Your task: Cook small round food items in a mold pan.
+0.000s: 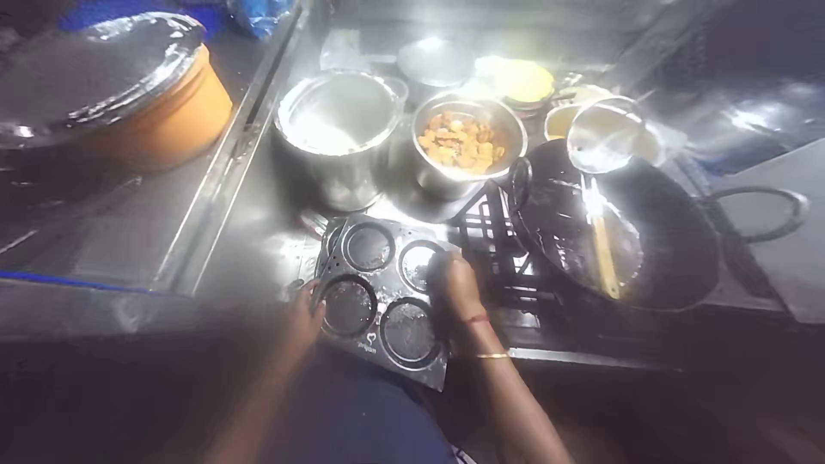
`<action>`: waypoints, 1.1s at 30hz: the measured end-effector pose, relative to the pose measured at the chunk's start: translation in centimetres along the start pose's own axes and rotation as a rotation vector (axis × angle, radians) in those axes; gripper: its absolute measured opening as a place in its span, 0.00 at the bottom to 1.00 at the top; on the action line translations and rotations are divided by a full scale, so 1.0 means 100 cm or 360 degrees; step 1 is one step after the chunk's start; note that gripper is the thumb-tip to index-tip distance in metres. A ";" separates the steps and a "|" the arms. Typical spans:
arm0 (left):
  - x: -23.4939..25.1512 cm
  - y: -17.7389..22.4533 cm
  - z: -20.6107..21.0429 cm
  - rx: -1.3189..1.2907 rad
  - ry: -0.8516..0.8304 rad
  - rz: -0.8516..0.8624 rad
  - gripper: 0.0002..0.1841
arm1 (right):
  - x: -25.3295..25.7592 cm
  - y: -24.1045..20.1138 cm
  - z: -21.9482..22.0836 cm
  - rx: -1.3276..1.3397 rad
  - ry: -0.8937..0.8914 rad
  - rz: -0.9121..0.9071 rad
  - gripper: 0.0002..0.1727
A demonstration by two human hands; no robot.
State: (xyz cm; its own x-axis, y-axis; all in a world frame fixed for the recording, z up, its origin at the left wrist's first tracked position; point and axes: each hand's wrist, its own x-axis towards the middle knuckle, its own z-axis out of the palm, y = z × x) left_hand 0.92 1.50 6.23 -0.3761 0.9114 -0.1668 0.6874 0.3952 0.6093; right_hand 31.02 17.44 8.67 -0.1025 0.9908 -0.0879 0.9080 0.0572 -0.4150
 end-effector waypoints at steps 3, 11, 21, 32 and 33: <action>-0.004 -0.008 0.003 -0.0011 0.0041 0.0096 0.27 | -0.001 -0.011 0.009 -0.0090 -0.0013 -0.0015 0.16; -0.003 -0.017 0.008 -0.0077 0.0148 0.0103 0.26 | 0.006 -0.071 0.003 -0.0131 -0.0404 -0.0147 0.12; -0.001 -0.009 0.001 -0.0052 0.0100 0.0057 0.25 | 0.047 -0.088 0.015 -0.0070 -0.0357 -0.0318 0.10; 0.001 -0.001 -0.005 0.0005 0.0083 0.0019 0.24 | -0.084 0.062 -0.065 -0.0190 -0.0386 0.0029 0.15; 0.001 0.003 -0.007 0.0011 0.0083 0.0015 0.23 | -0.103 0.074 -0.064 -0.0327 -0.0385 0.0183 0.17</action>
State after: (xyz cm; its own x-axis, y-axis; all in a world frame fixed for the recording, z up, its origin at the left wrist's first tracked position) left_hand 0.63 1.65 6.87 -0.4014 0.9079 -0.1206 0.6952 0.3878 0.6052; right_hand 41.43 8.47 12.24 -0.0655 0.9360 -0.3460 0.9796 -0.0057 -0.2010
